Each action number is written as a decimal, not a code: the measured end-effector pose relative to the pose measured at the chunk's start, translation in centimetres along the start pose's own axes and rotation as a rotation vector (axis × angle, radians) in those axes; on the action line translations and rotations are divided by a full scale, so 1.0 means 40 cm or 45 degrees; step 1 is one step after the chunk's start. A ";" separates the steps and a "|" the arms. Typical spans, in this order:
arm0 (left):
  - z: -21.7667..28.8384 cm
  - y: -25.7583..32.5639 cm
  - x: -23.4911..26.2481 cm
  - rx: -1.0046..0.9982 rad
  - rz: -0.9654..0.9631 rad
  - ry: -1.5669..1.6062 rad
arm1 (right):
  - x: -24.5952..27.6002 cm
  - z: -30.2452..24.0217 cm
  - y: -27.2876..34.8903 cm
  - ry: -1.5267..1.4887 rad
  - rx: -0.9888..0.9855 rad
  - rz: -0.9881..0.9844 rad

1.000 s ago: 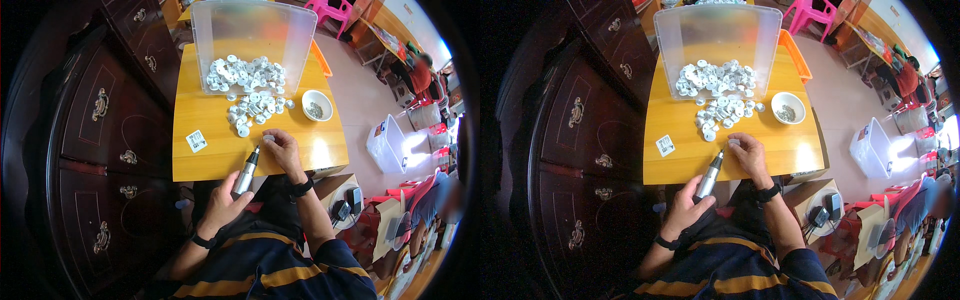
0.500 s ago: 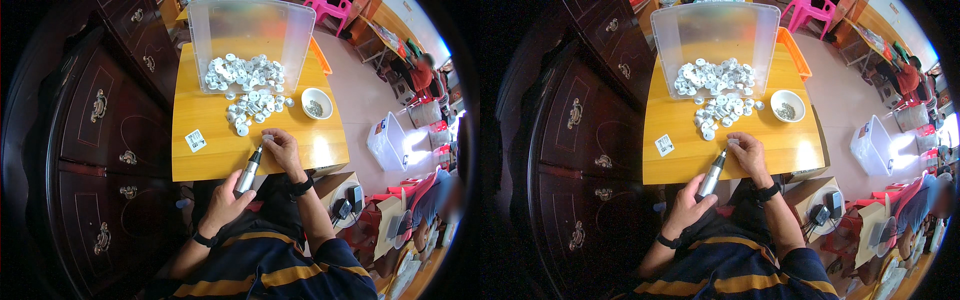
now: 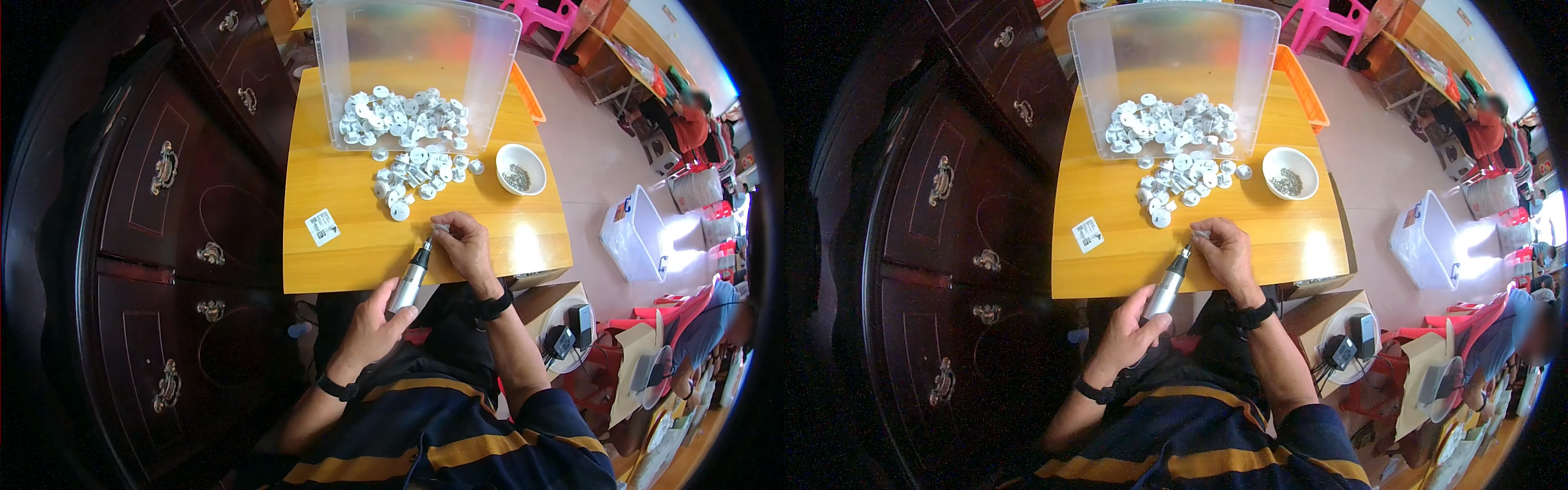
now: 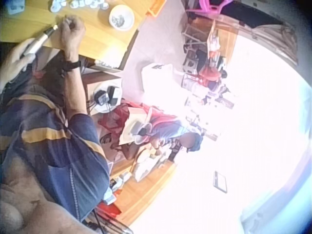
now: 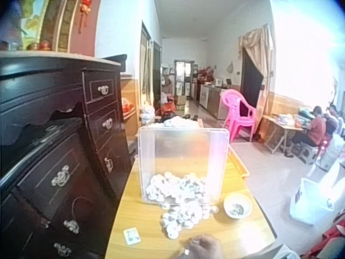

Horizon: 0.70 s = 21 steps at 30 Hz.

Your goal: Assembling small white plastic components using a handheld electronic screwdriver.

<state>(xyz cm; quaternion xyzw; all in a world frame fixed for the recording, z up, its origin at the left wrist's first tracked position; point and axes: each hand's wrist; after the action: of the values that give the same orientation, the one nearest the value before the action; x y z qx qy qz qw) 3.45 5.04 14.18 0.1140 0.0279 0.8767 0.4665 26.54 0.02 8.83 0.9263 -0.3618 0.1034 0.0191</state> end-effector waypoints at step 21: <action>0.072 -0.006 0.002 0.153 -0.199 0.514 | 0.061 -0.008 -0.012 -0.185 -0.171 0.003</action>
<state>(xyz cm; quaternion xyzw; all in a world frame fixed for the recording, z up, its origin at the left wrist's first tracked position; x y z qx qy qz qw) 4.24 5.09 16.96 -0.0386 0.1817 0.8396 0.5104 28.56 -1.24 9.66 0.9275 -0.3695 0.0115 0.0546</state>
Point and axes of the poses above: each hand's wrist, its own y-axis away from the middle knuckle, its own x-axis out of the back of the hand, z = x × y, and after that the axes turned 3 degrees about -x, right-handed
